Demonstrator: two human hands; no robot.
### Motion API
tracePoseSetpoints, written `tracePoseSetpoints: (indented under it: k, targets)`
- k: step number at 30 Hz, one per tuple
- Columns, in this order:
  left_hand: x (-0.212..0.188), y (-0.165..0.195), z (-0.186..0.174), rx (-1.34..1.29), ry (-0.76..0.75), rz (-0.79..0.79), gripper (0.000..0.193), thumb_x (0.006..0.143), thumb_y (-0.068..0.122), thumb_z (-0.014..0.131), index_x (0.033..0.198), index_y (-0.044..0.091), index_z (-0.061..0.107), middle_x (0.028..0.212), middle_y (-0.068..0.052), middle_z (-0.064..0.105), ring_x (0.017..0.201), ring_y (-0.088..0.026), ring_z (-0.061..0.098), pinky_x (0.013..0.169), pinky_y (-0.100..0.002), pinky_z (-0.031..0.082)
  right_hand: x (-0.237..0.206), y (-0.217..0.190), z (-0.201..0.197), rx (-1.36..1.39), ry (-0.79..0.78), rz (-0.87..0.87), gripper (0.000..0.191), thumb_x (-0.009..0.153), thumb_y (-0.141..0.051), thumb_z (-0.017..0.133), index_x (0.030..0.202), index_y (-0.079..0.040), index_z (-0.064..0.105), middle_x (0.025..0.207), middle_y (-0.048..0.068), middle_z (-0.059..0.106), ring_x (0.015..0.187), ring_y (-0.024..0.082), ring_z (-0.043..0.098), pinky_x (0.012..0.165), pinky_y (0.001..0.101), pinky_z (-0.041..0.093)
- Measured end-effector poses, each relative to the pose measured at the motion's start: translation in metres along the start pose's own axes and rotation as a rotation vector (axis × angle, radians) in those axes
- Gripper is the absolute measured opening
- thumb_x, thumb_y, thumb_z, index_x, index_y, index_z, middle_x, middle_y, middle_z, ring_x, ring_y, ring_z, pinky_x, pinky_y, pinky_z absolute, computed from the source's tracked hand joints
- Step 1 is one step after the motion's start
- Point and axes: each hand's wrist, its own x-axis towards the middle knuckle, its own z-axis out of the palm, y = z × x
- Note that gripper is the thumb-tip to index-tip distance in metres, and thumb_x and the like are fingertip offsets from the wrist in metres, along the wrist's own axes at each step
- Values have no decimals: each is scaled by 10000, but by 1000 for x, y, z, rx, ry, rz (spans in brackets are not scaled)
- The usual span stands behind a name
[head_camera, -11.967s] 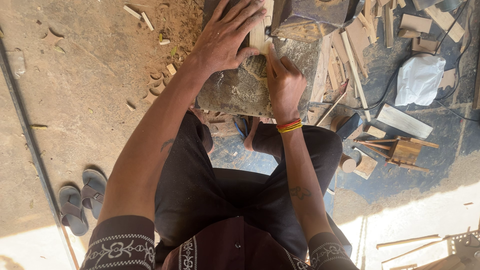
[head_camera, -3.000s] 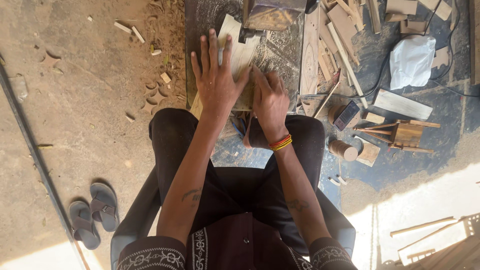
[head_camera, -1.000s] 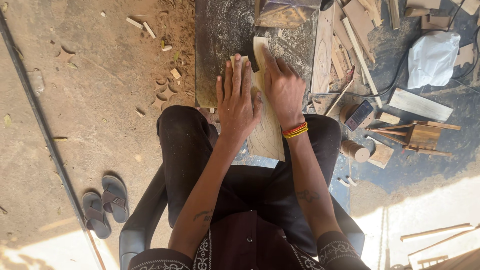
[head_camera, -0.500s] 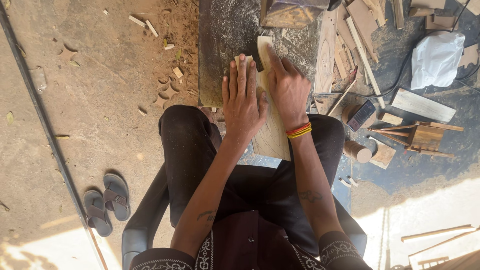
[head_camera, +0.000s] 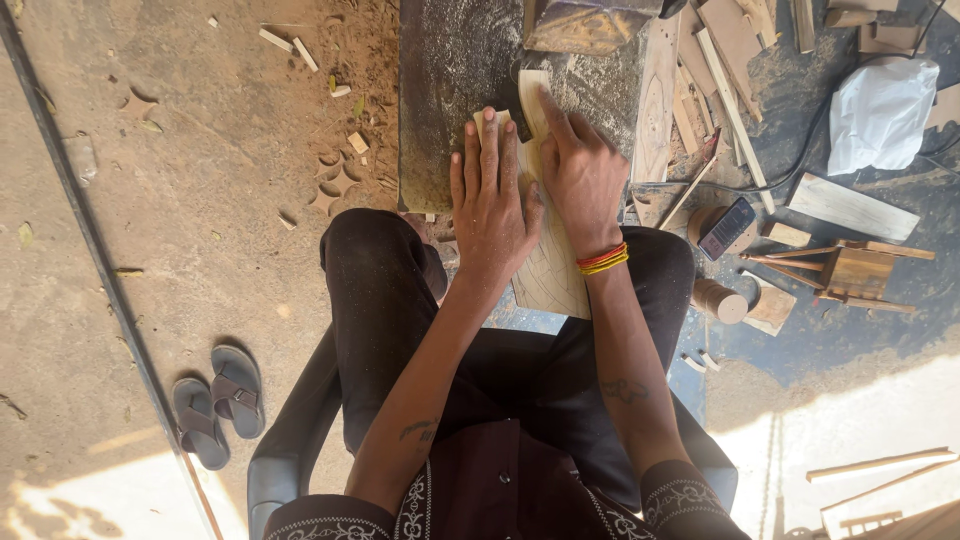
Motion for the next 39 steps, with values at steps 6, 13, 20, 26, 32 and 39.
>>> tracePoseSetpoints:
  k: [6, 13, 20, 26, 32, 39]
  targets:
    - [1, 2, 2, 20, -3, -15, 705, 1013, 296, 486, 1631, 50, 252, 1721, -143, 142, 1596, -383, 176, 1299, -588, 194, 1, 0, -1, -20, 7, 8, 513, 934, -38, 639, 1418, -210, 653, 836, -13, 693, 578, 100, 624, 504, 272, 555]
    - [1, 1, 4, 42, -15, -16, 705, 1033, 316, 474, 1639, 59, 220, 1723, -142, 117, 1597, -384, 156, 1296, -592, 183, 2, 0, 1, -36, 17, 13, 489, 932, -50, 652, 1393, -212, 668, 840, -15, 696, 594, 108, 657, 513, 279, 569]
    - [2, 3, 5, 32, -3, -15, 706, 1036, 323, 475, 1639, 52, 227, 1723, -142, 120, 1597, -384, 156, 1297, -592, 192, 5, 0, 1, -30, 3, 30, 491, 906, -22, 653, 1364, -191, 708, 826, -10, 713, 556, 110, 658, 491, 280, 575]
    - [1, 5, 1, 31, -11, -16, 720, 1027, 325, 481, 1634, 28, 233, 1723, -156, 121, 1599, -399, 148, 1297, -594, 190, 3, 0, 0, 1, 3, 15, 498, 908, -25, 645, 1377, -186, 688, 827, 2, 699, 600, 122, 675, 532, 291, 590]
    - [2, 6, 2, 45, -17, -25, 709, 1033, 336, 470, 1629, 26, 244, 1720, -155, 125, 1596, -392, 148, 1297, -594, 190, 2, 4, 5, -16, -10, 19, 523, 895, -14, 647, 1385, -191, 693, 750, -17, 676, 541, 91, 623, 480, 277, 560]
    - [3, 5, 8, 58, 42, -14, 694, 1054, 349, 458, 1633, 36, 240, 1723, -141, 128, 1603, -373, 148, 1309, -590, 192, 1, 7, 11, -13, 31, 13, 489, 908, -20, 645, 1356, -208, 699, 755, -32, 667, 542, 71, 609, 481, 264, 549]
